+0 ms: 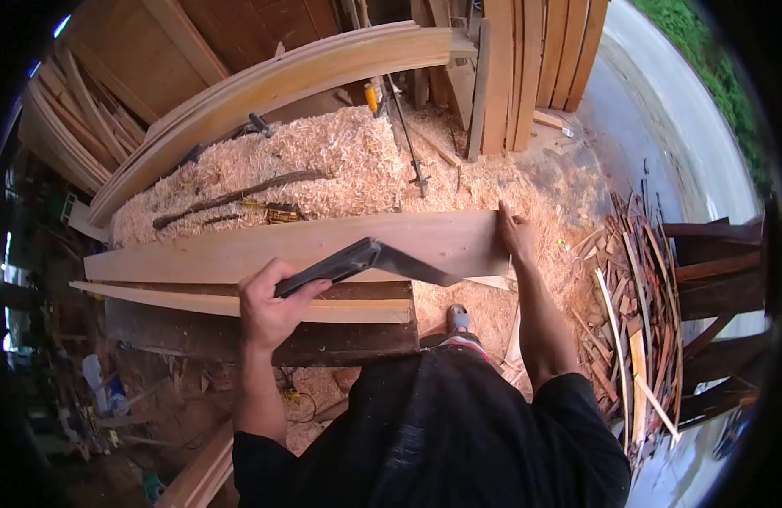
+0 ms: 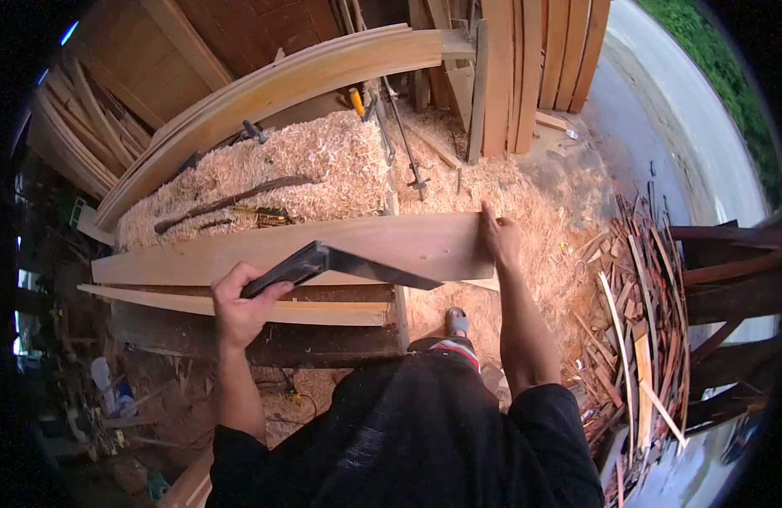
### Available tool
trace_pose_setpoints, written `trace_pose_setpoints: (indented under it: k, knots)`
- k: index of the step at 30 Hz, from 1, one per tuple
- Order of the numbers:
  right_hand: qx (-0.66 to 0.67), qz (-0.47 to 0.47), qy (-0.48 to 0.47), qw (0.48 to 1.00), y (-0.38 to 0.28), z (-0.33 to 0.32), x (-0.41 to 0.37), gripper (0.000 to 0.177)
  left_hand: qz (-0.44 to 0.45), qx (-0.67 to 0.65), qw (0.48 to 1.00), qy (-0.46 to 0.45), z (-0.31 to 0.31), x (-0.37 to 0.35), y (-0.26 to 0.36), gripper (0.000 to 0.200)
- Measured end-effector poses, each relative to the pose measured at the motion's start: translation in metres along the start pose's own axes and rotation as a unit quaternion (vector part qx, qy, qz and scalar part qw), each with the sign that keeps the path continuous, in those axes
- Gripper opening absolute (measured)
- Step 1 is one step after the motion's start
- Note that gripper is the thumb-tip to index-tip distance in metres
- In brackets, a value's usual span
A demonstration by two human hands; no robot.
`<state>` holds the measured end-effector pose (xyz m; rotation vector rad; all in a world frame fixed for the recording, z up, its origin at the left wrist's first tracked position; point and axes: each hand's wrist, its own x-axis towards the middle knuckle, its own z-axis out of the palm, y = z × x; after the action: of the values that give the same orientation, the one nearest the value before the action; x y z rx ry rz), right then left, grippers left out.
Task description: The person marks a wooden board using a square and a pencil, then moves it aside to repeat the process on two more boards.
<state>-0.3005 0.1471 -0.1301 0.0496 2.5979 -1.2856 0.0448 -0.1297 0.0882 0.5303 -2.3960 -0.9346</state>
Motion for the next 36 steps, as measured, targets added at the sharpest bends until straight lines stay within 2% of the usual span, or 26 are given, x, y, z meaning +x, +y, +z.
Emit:
trace_pose_setpoints:
  k: [2,4,5,7,10,12,13,14,16,17,18,20,22,23,24,25,26,27,28,29,30,32,33,34,36]
  knots:
    - [0.063,-0.088,0.151,0.982,0.016,-0.01,0.007,0.058,0.021,-0.012,1.0,0.014,-0.019,-0.007,-0.007,0.03]
    - [0.211,-0.16,0.181,0.947,0.0,-0.027,-0.02,0.041,0.007,-0.003,1.0,-0.002,-0.036,-0.013,-0.011,0.03]
    - [0.266,-0.183,0.111,0.94,0.003,-0.029,-0.028,0.039,0.003,0.01,1.0,-0.012,-0.042,-0.015,-0.016,0.03]
    - [0.286,-0.181,-0.005,0.941,-0.008,-0.021,-0.062,0.04,-0.015,0.041,0.999,-0.029,-0.05,-0.02,-0.027,0.029]
    - [0.344,-0.142,-0.125,0.92,-0.017,0.011,-0.089,0.043,0.024,0.022,0.999,0.034,-0.043,-0.011,-0.034,0.029]
    - [0.364,-0.085,-0.136,0.918,-0.027,0.02,-0.097,0.042,-0.028,-0.032,0.999,0.003,-0.048,-0.003,-0.04,0.03]
    - [0.391,-0.058,-0.139,0.908,-0.006,0.034,-0.078,0.045,-0.005,0.016,1.0,-0.023,-0.061,0.003,-0.036,0.026]
    - [0.349,-0.062,-0.145,0.924,0.011,0.039,-0.064,0.048,0.011,0.064,0.997,-0.051,-0.074,0.01,-0.03,0.023]
    - [0.386,-0.009,-0.15,0.91,0.026,0.043,-0.042,0.05,0.102,0.097,0.99,-0.004,-0.093,0.025,-0.02,0.032]
    - [0.369,0.024,-0.143,0.918,0.014,0.04,-0.048,0.051,0.141,0.081,0.987,0.018,-0.101,0.03,-0.017,0.039]
    - [0.378,-0.002,-0.178,0.908,0.013,0.035,-0.047,0.051,0.118,0.094,0.989,-0.001,-0.112,0.032,-0.011,0.04]
    - [0.417,0.023,-0.176,0.892,0.011,0.037,-0.041,0.041,0.224,0.108,0.965,0.084,-0.127,0.036,-0.009,0.04]
    - [0.397,-0.042,-0.168,0.901,-0.002,0.045,-0.045,0.031,0.234,0.103,0.955,0.152,-0.123,0.025,-0.013,0.035]
    - [0.388,-0.066,-0.152,0.907,0.001,0.043,-0.054,0.027,0.195,0.073,0.965,0.157,-0.111,0.016,-0.019,0.033]
    - [0.346,-0.127,-0.178,0.912,-0.02,0.037,-0.085,0.016,0.164,0.044,0.973,0.157,-0.097,0.006,-0.027,0.031]
    - [0.275,-0.169,-0.17,0.931,-0.012,0.043,-0.08,0.014,0.142,0.013,0.978,0.152,-0.085,0.0,-0.032,0.029]
    - [0.26,-0.182,-0.207,0.925,0.003,0.053,-0.065,0.013,0.149,-0.003,0.972,0.181,-0.075,-0.01,-0.03,0.025]
    - [0.247,-0.212,-0.219,0.92,-0.011,0.057,-0.085,0.013,0.095,0.034,0.984,0.149,-0.071,-0.022,-0.033,0.023]
    - [0.177,-0.237,-0.215,0.931,-0.018,0.059,-0.091,0.018,0.106,0.09,0.975,0.173,-0.058,-0.027,-0.046,0.019]
    - [0.183,-0.262,-0.193,0.928,-0.028,0.063,-0.101,0.019,0.15,0.102,0.959,0.218,-0.048,-0.029,-0.056,0.014]
    - [0.187,-0.288,-0.178,0.922,-0.037,0.068,-0.11,0.022,0.132,0.103,0.962,0.216,-0.038,-0.035,-0.068,0.01]
    - [0.166,-0.227,-0.127,0.951,-0.053,0.071,-0.125,0.023,0.14,0.072,0.951,0.266,-0.013,-0.043,-0.085,0.011]
    - [0.152,-0.283,-0.095,0.942,-0.049,0.077,-0.129,0.022,0.109,0.088,0.952,0.271,-0.001,-0.053,-0.096,0.013]
    - [0.134,-0.338,-0.064,0.929,-0.04,0.083,-0.13,0.021,0.114,0.08,0.943,0.302,0.014,-0.056,-0.108,0.014]
    - [0.04,-0.44,-0.105,0.891,-0.007,0.091,-0.133,0.02,0.047,0.086,0.952,0.291,0.028,-0.065,-0.111,0.014]
